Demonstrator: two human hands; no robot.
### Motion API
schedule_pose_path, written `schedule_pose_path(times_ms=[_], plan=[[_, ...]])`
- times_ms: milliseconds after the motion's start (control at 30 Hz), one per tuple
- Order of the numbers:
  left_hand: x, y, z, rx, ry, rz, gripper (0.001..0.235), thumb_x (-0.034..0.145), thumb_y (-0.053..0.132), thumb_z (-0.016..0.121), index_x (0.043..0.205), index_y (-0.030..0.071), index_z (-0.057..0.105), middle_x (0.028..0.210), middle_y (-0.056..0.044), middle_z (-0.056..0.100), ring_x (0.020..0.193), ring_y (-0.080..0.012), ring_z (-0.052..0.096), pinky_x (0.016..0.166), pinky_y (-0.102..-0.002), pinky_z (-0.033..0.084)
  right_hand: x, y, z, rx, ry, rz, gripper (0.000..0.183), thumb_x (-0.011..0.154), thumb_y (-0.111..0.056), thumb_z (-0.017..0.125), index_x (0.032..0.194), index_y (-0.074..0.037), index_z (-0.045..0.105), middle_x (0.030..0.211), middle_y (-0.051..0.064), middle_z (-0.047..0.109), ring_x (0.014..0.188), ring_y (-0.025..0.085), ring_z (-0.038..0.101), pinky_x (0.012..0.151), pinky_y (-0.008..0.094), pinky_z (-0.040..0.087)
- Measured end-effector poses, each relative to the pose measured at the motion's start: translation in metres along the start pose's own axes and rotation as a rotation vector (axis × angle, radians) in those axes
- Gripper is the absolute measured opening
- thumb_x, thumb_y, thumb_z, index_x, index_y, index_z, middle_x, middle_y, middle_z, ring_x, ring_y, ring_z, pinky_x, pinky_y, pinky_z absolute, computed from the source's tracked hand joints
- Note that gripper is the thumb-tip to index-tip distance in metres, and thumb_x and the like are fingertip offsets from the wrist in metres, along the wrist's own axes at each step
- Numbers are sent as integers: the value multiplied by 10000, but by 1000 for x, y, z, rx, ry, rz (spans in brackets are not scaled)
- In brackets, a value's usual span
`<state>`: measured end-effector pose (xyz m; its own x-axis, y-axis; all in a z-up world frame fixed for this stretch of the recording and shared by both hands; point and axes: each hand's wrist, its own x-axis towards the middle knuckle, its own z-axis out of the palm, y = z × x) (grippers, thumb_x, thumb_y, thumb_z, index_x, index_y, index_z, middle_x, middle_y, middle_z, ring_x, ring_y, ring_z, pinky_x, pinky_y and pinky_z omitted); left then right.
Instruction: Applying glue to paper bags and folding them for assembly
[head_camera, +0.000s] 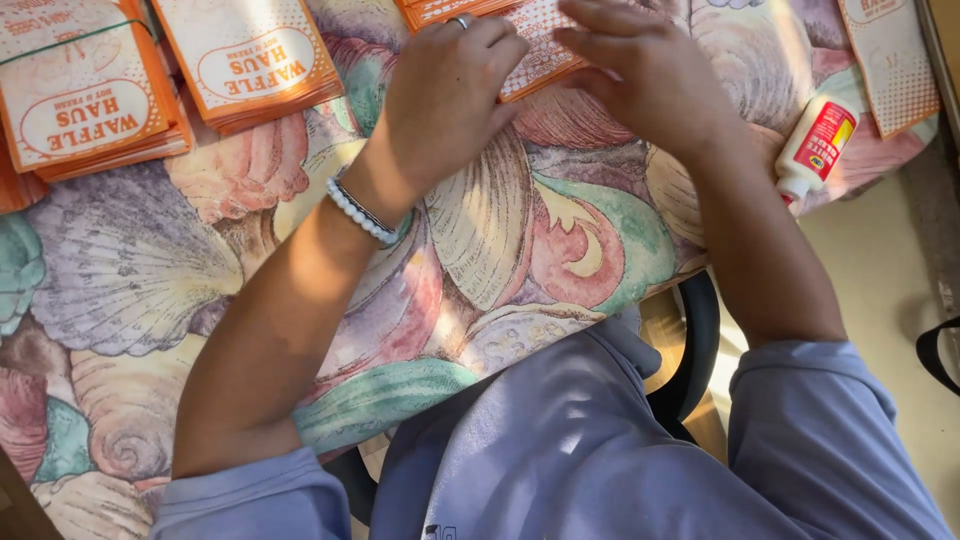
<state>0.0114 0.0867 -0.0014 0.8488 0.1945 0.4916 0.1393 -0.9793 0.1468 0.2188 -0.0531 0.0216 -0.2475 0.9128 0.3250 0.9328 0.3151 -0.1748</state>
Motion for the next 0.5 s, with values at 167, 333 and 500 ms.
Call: schedule_pose_path(times_ms=[167,333,500], plan=[[-17,-37,9,-14,-8,16,450,779,314,900,1136,97,731,1159,-69,722,969,-307,681,826,-436,501,5,4,34,-215,-46,-100,259,1083,-118,684,1304,-6,763,1390,166,718,1253,331,693,1064,445,569],[-20,-42,17,0,23,10,325,885,280,846,1139,95,762,1118,-43,760,977,-274,687,839,-430,502,3,3,45,-357,69,-150,203,1090,-67,650,1255,-16,756,1292,140,766,1166,300,753,966,413,632],[-19,-41,18,10,-2,26,238,911,320,801,1094,172,762,1135,0,758,973,-271,657,869,-439,430,7,0,41,-190,183,-140,115,1115,-88,748,1065,1,802,1082,118,817,965,263,790,858,395,634]])
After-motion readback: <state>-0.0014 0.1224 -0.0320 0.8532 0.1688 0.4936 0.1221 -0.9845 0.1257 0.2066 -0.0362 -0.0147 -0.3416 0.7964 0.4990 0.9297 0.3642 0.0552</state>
